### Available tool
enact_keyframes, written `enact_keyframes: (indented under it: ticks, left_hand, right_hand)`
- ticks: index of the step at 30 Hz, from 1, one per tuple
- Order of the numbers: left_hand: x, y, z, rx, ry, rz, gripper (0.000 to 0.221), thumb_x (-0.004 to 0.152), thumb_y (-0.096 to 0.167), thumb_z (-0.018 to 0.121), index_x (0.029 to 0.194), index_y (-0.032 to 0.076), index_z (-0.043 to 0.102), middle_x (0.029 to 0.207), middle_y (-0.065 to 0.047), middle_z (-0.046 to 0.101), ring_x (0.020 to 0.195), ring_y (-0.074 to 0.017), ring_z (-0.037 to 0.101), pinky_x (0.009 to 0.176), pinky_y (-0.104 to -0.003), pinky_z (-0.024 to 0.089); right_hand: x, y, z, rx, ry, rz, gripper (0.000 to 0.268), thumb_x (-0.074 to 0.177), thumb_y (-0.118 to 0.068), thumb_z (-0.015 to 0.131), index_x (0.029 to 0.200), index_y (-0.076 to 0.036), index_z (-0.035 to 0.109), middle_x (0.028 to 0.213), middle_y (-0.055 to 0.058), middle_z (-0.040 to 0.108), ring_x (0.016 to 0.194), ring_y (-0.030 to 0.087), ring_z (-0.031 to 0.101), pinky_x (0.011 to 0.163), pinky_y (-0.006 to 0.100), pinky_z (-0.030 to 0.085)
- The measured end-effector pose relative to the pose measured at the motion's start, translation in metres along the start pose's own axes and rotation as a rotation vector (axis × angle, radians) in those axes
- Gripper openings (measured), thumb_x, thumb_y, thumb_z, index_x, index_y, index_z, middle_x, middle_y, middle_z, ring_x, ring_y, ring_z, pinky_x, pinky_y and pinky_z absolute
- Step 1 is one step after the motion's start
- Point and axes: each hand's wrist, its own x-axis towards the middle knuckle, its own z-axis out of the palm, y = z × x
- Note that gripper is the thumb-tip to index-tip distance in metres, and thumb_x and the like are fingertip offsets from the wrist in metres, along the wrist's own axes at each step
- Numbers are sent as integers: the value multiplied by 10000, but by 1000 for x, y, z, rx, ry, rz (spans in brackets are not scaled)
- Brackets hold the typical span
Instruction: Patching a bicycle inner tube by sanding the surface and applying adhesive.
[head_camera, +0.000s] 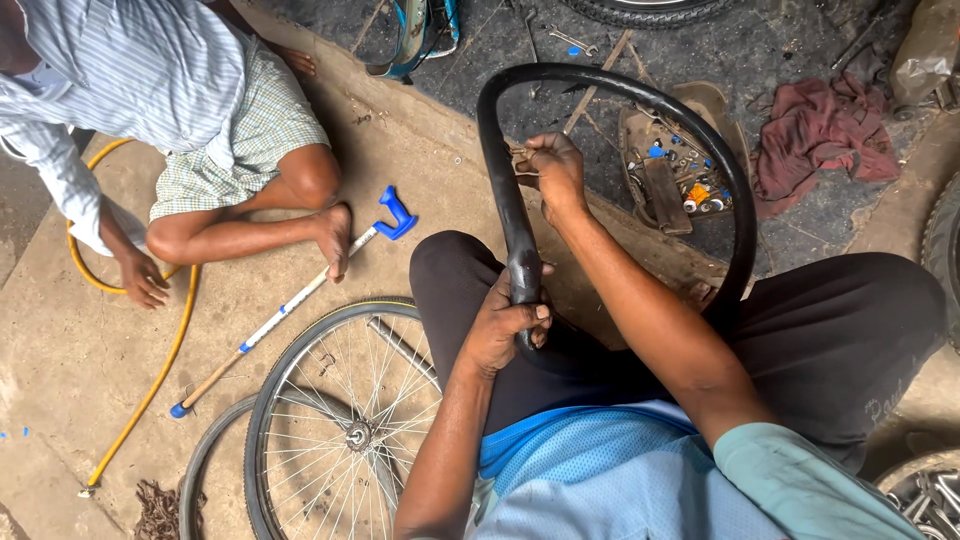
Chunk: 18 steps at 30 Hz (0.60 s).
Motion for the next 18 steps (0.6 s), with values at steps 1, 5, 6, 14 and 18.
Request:
enact_keyframes:
  ticks: [1,5,6,14,18]
  left_hand:
    - [-1,2,2,-9,1,-7,590,772,51,722,1334,40,543,701,-54,580,533,-121,560,506,-283,504]
    - [-1,2,1,-39,-22,-9,593,782,47,723,1342,44,528,733,-45,572,574,-121,566,528,-281,504]
    - [-1,1,1,-38,-21,-7,593,782,47,723,1342,44,528,733,-45,572,574,-121,566,528,-281,504]
    - [-2,1,-1,-32,-17,6,590,788,45,720,1347,36,531,704,-51,578,534,-121,564,511,-278,500]
    - [-1,-1,-3,-37,-29,10,596,787,46,716,1354,37,531,709,-48,581,538,-117,564,513,-275,500]
  right_hand:
    - [0,0,1,27,25,-39,127,937,26,539,1044,-15,595,950,85,631,760,151,680,650,326,636]
    - [4,7,-1,144,52,-66,169,937,37,529,1075,-3,618,975,67,633,793,139,658,682,322,635]
    - [2,7,1,144,50,-67,169,937,37,529,1075,-3,618,975,67,633,793,139,658,682,322,635]
    - [-5,4,12,228,157,-18,160,972,-8,565,1128,14,593,958,93,637,802,198,714,730,344,657]
    - [-1,13,7,198,86,3,171,986,-10,539,1139,25,610,947,105,645,805,210,727,730,342,653]
